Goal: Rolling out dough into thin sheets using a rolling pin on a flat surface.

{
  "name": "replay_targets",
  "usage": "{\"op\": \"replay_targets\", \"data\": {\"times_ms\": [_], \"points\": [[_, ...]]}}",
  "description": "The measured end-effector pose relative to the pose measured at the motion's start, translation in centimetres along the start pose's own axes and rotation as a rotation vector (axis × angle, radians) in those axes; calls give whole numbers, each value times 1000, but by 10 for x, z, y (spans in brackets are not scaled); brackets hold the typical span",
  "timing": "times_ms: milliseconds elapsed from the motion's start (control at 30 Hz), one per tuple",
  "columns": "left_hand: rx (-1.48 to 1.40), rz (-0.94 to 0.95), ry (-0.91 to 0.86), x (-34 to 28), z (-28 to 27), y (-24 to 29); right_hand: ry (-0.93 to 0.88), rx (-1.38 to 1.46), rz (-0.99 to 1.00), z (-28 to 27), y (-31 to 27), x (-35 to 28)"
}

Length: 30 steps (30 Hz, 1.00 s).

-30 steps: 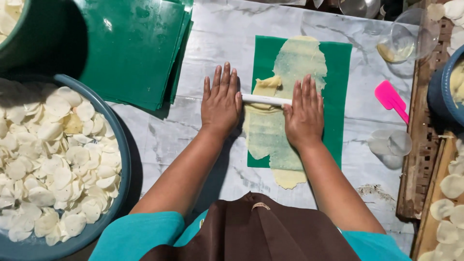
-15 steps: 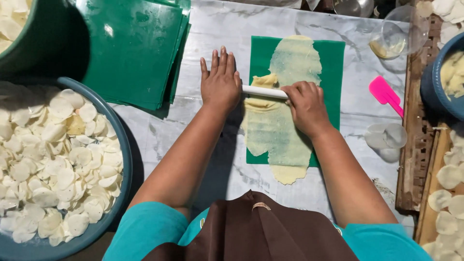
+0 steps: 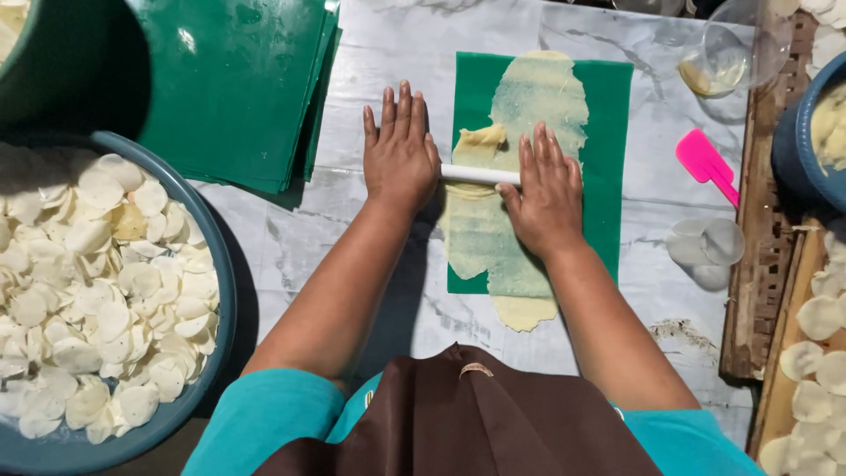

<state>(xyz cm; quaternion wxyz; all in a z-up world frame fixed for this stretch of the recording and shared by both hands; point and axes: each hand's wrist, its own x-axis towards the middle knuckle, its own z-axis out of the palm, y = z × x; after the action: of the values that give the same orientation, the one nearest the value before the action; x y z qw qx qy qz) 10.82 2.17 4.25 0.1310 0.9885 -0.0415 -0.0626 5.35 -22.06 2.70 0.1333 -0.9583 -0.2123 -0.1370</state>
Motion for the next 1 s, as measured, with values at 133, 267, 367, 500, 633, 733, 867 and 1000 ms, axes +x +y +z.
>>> {"op": "replay_targets", "data": {"times_ms": [133, 267, 367, 500, 633, 733, 867, 1000], "points": [[25, 30, 67, -33, -5, 2, 44, 0, 12, -3, -14, -20], [9, -29, -13, -18, -16, 10, -58, 63, 67, 12, 13, -5], [19, -68, -9, 9, -19, 16, -147, 61, 256, 9, 21, 30], [-8, -93, -59, 19, -13, 15, -230, -9, 415, 7, 19, 57], [-14, -44, -7, -4, -7, 15, -233, -25, 369, 14, 14, 33], [-10, -6, 41, -29, 4, 13, -96, -76, 286, 23, 6, 2], [8, 34, 94, -64, 17, 8, -81, -83, 218, 6, -12, -29], [-1, -6, 67, -83, 27, 9, -181, 2, 252, -1, -14, -46]]}}
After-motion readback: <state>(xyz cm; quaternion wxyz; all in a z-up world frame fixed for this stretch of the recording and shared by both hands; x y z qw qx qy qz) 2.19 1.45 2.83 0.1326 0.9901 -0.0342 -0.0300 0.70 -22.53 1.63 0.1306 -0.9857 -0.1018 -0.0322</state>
